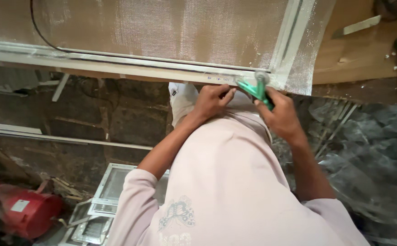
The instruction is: The person presses a black rubber spline into the groove of a white window screen frame, working along the edges with a green spline roller. They hold the spline in place with one hand while rolling it into the channel, moving around the frame, then reposition the frame on the workbench and continue pressing the spline into the remaining sides.
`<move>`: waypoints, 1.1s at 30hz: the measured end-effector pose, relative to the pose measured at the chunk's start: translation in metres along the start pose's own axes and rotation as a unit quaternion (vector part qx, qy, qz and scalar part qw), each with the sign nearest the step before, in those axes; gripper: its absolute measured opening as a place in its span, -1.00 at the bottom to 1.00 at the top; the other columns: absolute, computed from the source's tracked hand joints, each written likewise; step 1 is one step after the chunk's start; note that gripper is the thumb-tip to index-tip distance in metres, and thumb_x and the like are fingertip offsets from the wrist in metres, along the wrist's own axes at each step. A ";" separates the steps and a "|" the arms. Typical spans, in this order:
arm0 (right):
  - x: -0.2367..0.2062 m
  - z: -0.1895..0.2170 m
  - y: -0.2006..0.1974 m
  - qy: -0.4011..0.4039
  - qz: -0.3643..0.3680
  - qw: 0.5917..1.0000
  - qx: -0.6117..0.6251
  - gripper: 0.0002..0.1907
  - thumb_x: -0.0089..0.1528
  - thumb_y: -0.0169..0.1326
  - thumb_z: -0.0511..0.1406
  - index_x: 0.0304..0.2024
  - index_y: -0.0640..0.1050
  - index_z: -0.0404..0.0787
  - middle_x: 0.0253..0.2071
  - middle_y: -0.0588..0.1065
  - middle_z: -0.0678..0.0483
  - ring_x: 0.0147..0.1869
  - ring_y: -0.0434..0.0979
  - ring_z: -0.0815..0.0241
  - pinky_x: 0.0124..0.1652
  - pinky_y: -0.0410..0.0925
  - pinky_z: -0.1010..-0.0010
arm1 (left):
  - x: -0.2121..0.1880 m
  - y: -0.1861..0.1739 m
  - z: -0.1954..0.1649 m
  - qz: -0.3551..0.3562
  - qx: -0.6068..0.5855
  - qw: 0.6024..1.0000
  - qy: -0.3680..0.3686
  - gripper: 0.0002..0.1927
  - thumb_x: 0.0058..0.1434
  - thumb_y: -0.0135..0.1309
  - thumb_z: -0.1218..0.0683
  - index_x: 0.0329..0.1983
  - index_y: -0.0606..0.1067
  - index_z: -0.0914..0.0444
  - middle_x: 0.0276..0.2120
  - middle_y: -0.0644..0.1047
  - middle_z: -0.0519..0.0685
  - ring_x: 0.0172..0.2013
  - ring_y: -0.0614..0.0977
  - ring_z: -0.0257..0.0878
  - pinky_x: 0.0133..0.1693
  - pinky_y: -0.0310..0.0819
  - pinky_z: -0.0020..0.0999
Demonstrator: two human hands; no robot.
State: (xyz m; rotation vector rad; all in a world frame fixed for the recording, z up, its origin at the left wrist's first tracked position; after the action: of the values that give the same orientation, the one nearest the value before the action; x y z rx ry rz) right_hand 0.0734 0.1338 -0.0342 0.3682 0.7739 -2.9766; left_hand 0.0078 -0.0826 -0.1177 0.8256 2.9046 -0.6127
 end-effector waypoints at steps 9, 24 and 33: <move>-0.011 0.007 0.011 -0.119 -0.034 0.989 -0.077 -0.81 0.43 0.10 -0.33 0.04 0.51 -0.31 -0.30 0.45 -0.18 -0.31 0.47 -0.16 -0.29 0.38 0.19 | -0.006 0.011 0.032 -0.030 -0.008 0.995 0.093 -0.81 0.30 0.20 0.08 -0.39 0.54 0.25 -0.52 0.53 0.10 -0.51 0.59 0.00 -0.44 0.43 -0.12; 0.009 0.006 0.025 0.091 0.126 0.954 -0.258 -0.70 0.44 0.00 -0.16 -0.03 0.54 -0.29 -0.36 0.55 -0.29 -0.31 0.53 -0.38 -0.31 0.37 -0.09 | -0.007 0.008 0.041 -0.069 -0.002 0.987 0.143 -0.79 0.23 0.24 0.11 -0.49 0.53 0.24 -0.55 0.53 0.08 -0.53 0.58 -0.01 -0.43 0.44 -0.12; -0.031 0.058 -0.021 0.002 -0.054 0.997 -0.057 -0.59 0.40 0.02 -0.20 0.18 0.42 -0.36 -0.32 0.51 -0.30 -0.31 0.51 -0.35 -0.34 0.37 -0.04 | -0.009 0.005 0.039 -0.084 0.007 0.984 0.154 -0.81 0.22 0.23 0.10 -0.47 0.54 0.25 -0.57 0.53 0.07 -0.53 0.58 -0.01 -0.43 0.46 -0.14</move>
State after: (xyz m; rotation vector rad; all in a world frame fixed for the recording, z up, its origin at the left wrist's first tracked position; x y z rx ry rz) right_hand 0.0885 0.1234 0.0318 0.3379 0.9900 -3.0125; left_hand 0.0156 -0.0987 -0.1540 0.7424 3.2805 -0.5621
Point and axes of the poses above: each hand's wrist, its own x-axis towards the middle knuckle, its own y-axis out of the palm, z = x × y, the point moved 1 cm from there along x, towards the middle knuckle
